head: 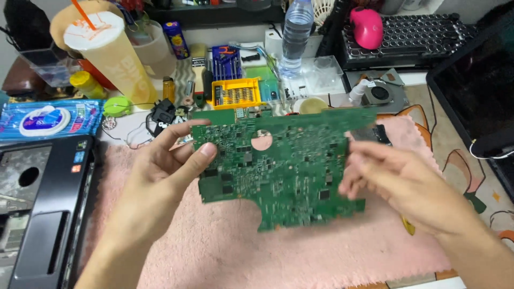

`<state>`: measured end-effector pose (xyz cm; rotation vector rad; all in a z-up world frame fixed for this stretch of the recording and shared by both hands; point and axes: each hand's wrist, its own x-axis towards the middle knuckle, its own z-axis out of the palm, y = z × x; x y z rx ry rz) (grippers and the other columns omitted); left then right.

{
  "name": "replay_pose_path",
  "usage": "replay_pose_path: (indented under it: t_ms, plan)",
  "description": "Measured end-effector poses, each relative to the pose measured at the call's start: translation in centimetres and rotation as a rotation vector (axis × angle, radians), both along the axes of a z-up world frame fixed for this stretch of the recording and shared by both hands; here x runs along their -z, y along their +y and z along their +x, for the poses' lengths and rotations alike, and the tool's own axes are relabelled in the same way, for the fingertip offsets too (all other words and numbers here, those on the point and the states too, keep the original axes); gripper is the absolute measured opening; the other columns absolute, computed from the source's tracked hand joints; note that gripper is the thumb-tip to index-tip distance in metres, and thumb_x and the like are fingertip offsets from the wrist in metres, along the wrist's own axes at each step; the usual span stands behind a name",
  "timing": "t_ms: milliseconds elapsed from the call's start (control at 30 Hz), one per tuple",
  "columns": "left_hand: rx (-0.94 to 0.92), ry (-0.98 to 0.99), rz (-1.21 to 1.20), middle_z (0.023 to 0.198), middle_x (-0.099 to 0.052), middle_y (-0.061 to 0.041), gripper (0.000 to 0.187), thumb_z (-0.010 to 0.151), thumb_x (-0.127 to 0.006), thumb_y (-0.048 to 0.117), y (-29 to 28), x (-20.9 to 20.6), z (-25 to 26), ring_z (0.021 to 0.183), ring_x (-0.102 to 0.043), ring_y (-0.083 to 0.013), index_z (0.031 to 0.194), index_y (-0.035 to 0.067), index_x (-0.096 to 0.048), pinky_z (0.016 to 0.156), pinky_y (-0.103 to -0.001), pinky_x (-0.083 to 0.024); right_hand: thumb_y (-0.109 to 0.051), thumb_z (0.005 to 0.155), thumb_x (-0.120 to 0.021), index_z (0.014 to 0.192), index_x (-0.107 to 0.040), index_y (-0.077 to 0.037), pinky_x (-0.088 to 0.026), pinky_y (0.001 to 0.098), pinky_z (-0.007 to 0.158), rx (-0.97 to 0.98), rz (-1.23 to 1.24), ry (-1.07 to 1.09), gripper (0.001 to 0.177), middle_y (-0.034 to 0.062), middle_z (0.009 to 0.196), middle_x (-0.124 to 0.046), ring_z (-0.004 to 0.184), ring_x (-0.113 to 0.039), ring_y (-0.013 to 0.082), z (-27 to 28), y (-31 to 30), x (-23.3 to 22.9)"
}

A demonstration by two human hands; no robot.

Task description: The person cleans a green circuit board using a paintbrush and a small metal tool. They brush the surface of the board and then use the metal tool to scrape or clean specific areas on the board.

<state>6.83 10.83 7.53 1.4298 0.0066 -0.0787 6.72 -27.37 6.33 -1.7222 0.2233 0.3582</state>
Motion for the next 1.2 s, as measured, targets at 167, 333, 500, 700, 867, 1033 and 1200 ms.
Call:
replay_pose_path:
  t_ms: [167,333,500,700,867,1033,1200]
  plan:
    - [-0.058,-0.147,0.096,0.117,-0.09,-0.013,0.027,0.104,-0.076,0.004,-0.5,-1.3,-1.0,0.11,-0.084,-0.0198,0.13,0.003,-0.071,0.1,-0.032,-0.067,-0.002,0.111,-0.062,0.121,-0.075,0.014,-0.077,0.0559,0.104,0.115,0.202,-0.303,0.023,0.0254,0.112,-0.076,0.101,-0.088,0.0456,0.6,1.0,-1.4]
    - [0.054,-0.384,0.169,0.126,-0.085,-0.018,0.023,0.104,-0.071,-0.007,0.8,0.7,-1.1,0.126,-0.084,-0.0285,0.125,0.002,-0.069,0.117,-0.041,-0.069,0.007,0.104,-0.065,0.129,-0.081,0.011,-0.07,0.0443,0.12,0.025,0.17,-0.407,0.031,0.0262,0.128,-0.088,0.119,-0.088,0.037,0.6,-0.2,-0.6]
    - [0.163,-0.78,0.594,0.125,-0.086,-0.012,0.017,0.104,-0.069,-0.007,2.2,2.7,-1.7,0.134,-0.084,-0.0328,0.109,0.007,-0.076,0.122,-0.046,-0.066,0.0,0.09,-0.07,0.113,-0.086,0.01,-0.067,0.0545,0.11,-0.008,0.304,-0.458,0.03,0.0293,0.133,-0.079,0.14,-0.074,0.0431,0.0,-3.4,4.5]
    - [0.187,-0.896,0.666,0.122,-0.083,-0.015,0.012,0.108,-0.064,0.006,2.7,4.6,-3.3,0.134,-0.081,-0.0397,0.104,0.004,-0.076,0.122,-0.051,-0.068,-0.01,0.105,-0.055,0.122,-0.086,0.014,-0.066,0.0507,0.107,-0.242,0.469,-0.404,0.043,0.0358,0.143,-0.072,0.137,-0.069,0.044,-0.4,-3.9,8.0]
    - [0.279,-0.915,0.8,0.134,-0.082,-0.011,0.012,0.105,-0.071,0.017,4.2,8.7,-3.5,0.137,-0.076,-0.036,0.109,0.01,-0.079,0.116,-0.048,-0.063,-0.014,0.099,-0.082,0.093,-0.1,-0.002,-0.064,0.0361,0.101,-0.181,-0.023,-0.452,0.023,0.0125,0.108,-0.089,0.112,-0.081,0.0227,-0.7,-0.9,7.8]
    - [0.357,-0.932,0.892,0.139,-0.08,-0.009,0.009,0.107,-0.073,0.022,4.7,11.1,-3.9,0.14,-0.073,-0.038,0.109,0.015,-0.079,0.106,-0.05,-0.062,-0.019,0.096,-0.087,0.082,-0.105,-0.001,-0.067,0.0249,0.094,-0.128,-0.271,-0.207,0.029,0.0025,0.104,-0.09,0.097,-0.086,0.0123,-0.7,0.6,7.1]
    - [0.416,-0.881,1.007,0.139,-0.081,-0.006,0.045,0.116,-0.055,0.054,5.4,8.7,-4.7,0.13,-0.077,-0.0298,0.117,0.017,-0.081,0.101,-0.048,-0.056,-0.018,0.098,-0.083,0.113,-0.096,-0.014,-0.074,0.0237,0.082,-0.222,-0.577,-0.44,0.021,0.0015,0.109,-0.092,0.097,-0.086,0.012,0.9,1.1,4.0]
